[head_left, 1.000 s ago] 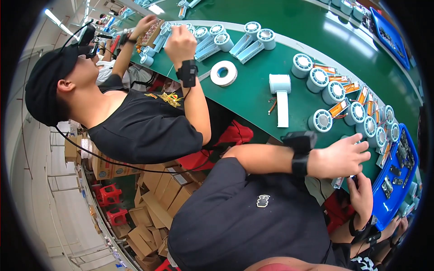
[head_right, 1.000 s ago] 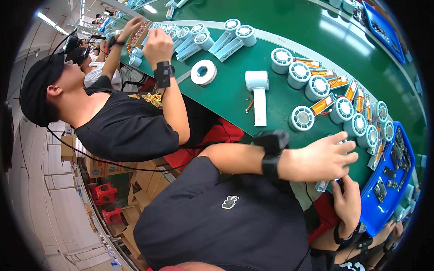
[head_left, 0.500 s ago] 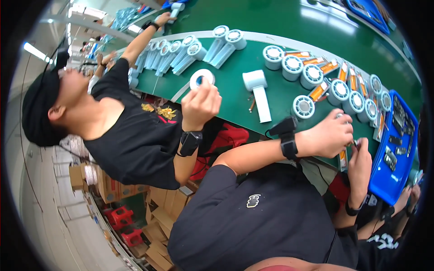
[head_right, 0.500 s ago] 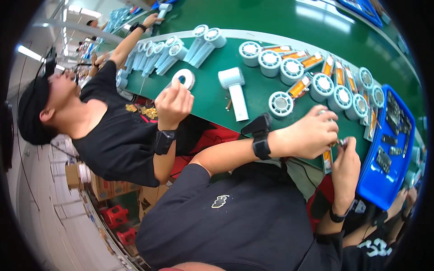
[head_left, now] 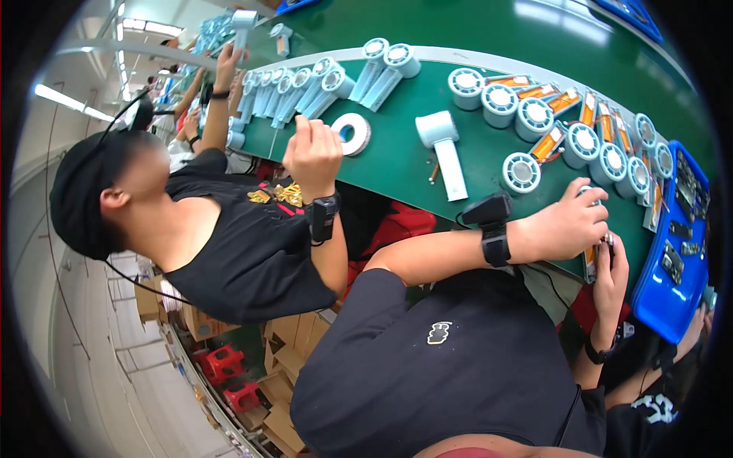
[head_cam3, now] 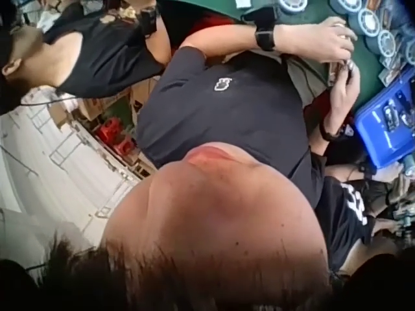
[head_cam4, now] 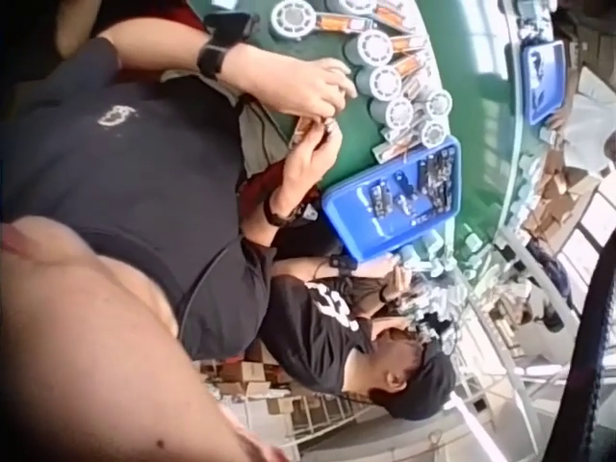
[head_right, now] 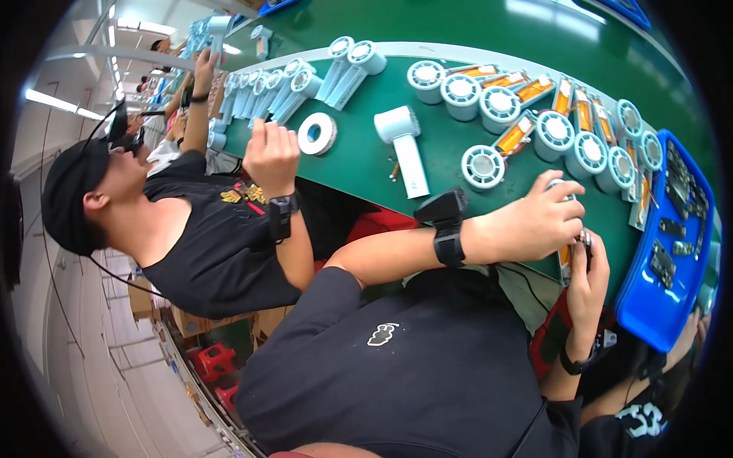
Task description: The person assembles handheld fans by connecting wires from a fan housing to a circuit board before placing the board into the housing. They then insert a battery into the handle and set the unit back onto the work surface.
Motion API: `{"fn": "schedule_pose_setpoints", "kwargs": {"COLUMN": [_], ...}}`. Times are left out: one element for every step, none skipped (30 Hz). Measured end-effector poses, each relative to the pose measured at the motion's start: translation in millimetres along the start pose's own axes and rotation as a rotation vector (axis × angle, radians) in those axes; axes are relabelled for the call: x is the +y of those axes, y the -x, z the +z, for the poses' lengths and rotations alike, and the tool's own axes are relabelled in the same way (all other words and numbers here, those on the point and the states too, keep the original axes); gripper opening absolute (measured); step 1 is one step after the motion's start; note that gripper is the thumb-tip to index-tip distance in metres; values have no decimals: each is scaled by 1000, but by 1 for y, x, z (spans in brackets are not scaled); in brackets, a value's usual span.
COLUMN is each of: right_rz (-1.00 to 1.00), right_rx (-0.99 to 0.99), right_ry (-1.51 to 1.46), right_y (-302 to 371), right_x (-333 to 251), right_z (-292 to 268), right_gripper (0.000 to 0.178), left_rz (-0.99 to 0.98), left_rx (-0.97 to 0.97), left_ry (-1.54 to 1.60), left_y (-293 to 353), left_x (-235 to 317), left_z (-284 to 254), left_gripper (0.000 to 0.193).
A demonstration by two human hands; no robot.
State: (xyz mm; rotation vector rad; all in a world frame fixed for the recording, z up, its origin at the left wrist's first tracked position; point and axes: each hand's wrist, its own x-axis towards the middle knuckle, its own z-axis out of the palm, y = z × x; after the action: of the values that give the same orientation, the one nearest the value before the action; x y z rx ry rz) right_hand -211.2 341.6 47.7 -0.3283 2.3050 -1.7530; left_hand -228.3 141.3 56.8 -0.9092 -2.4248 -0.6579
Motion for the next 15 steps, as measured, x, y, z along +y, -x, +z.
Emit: {"fn": "schedule_pose_setpoints", "kwargs": {"right_rz": [22, 44, 38, 24, 10, -1, -2, -16, -30, -43, -44, -18, 9, 36, 36], "right_rx": [-18, -37, -55, -74, -94, -107, -120, -128, -134, -138, -142, -162, -181, -198, -196], "right_ry": [1, 2, -9, 40, 88, 132, 116, 128, 141, 155, 150, 183, 217, 252, 251], "right_y": [0, 0, 1, 1, 0, 1, 2, 1, 0, -1, -3, -5, -6, -7, -6], "right_x": [-2, -2, -1, 3, 6, 8, 9, 7, 6, 6, 6, 7, 7, 8, 8], "right_z": [-2, -5, -7, -10, -14, -14, -13, -15, -16, -16, -19, -21, -23, -24, -22], "right_gripper": [21, 22, 22, 24, 25, 26, 26, 27, 28, 28, 28, 29, 29, 29, 29], "left_rz": [-12, 8, 27, 45, 31, 32, 32, 31, 22, -11, -39, -65, -65, -71, -76], "left_rx": [-3, 0, 0, -2, -9, -30, -52, -69, -78, -87, -91, -94, -96, -36, 24], "left_ry": [-17, -28, -39, -49, -66, -45, -23, -2, -13, -43, -69, -92, -93, -122, -151], "left_y": [1, 1, 3, 4, 3, 0, -2, -4, -4, -3, -5, -6, -6, -6, -5], "left_x": [-1, -3, -4, -5, -5, -6, -6, -5, -3, 0, 4, 7, 8, 8, 9], "left_z": [1, 1, 0, 0, 2, 3, 4, 5, 5, 6, 7, 7, 7, 6, 5], "left_gripper": [13, 12, 12, 12, 12, 12, 11, 11, 11, 11, 12, 12, 12, 13, 14]}}
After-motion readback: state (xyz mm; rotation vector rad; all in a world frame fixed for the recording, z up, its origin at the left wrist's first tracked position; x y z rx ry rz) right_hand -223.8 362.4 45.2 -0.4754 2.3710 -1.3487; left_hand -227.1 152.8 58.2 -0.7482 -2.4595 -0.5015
